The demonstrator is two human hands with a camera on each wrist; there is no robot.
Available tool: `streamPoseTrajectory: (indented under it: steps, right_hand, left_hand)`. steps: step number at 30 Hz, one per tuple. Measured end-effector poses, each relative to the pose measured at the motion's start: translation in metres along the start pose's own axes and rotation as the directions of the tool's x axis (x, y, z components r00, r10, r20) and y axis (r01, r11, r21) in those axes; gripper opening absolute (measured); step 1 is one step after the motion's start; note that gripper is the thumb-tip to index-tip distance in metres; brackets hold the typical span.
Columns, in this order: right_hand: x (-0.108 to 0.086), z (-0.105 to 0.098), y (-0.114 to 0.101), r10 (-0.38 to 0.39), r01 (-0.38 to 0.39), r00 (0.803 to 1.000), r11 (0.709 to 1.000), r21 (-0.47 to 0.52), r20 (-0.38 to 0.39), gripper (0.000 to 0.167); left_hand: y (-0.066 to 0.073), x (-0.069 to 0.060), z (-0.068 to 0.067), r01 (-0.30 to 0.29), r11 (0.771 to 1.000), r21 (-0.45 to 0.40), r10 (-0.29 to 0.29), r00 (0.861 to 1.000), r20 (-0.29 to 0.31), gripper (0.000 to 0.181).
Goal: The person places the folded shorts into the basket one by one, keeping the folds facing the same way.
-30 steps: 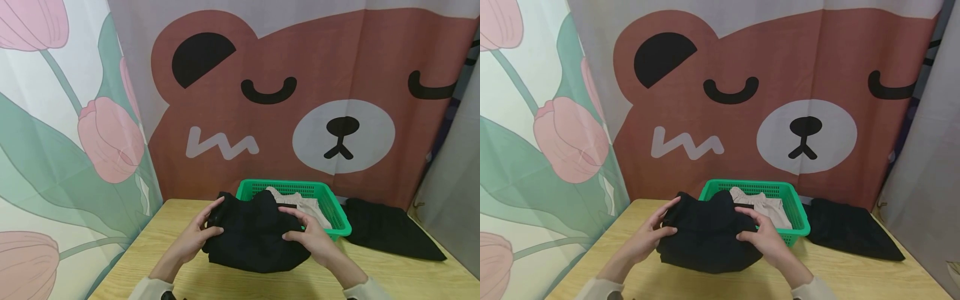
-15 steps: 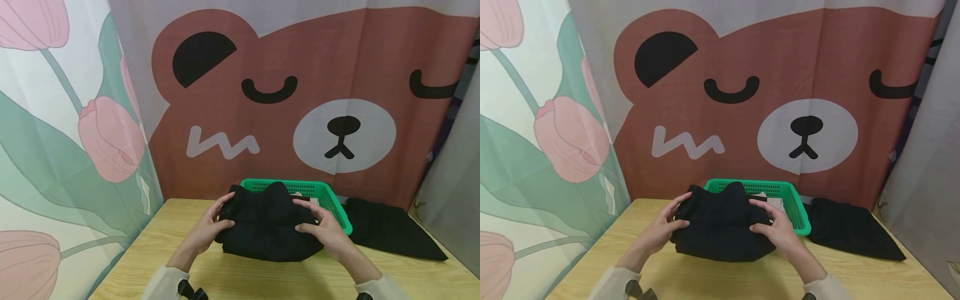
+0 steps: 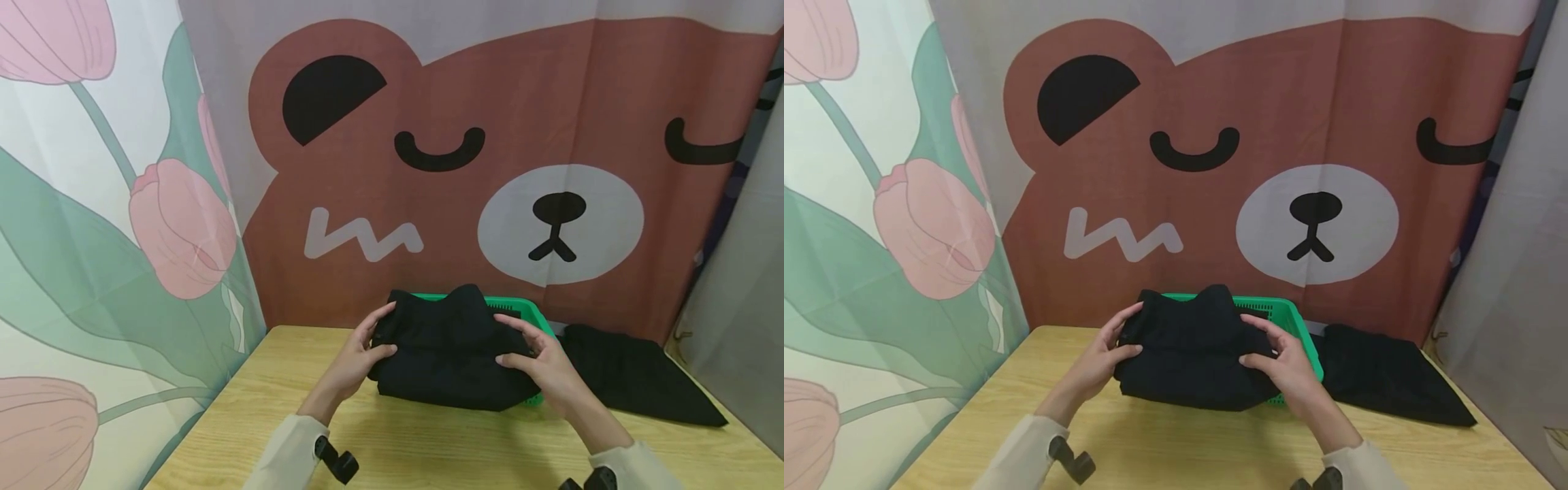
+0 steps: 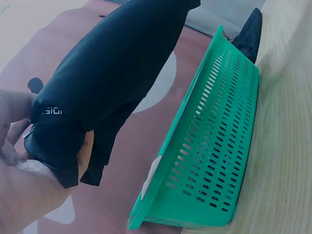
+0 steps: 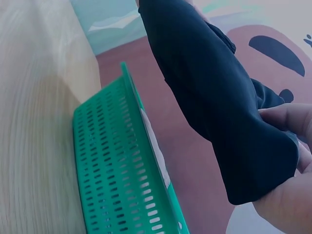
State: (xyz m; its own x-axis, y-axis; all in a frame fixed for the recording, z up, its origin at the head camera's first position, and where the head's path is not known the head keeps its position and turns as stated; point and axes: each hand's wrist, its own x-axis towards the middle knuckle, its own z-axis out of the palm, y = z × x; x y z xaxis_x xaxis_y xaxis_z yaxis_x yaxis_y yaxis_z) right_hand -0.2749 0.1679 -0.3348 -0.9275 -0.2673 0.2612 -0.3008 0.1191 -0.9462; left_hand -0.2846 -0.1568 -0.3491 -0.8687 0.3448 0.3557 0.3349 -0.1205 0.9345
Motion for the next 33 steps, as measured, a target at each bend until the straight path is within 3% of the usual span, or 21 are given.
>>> streamPoseTrajectory:
  steps: [15, 33]
  right_hand:
    - [0.01, -0.015, 0.003, 0.015, -0.017, 0.998, 0.999, -0.036, -0.066, 0.066]
    - [0.031, -0.029, 0.009, 0.024, -0.03, 0.994, 0.998, -0.05, -0.107, 0.067]
  left_hand:
    - [-0.005, 0.03, 0.006, -0.004, 0.998, 0.07, 0.004, 1.0, -0.002, 0.069]
    - [-0.017, 0.061, 0.011, 0.029, 0.995, 0.093, -0.02, 0.995, -0.095, 0.062]
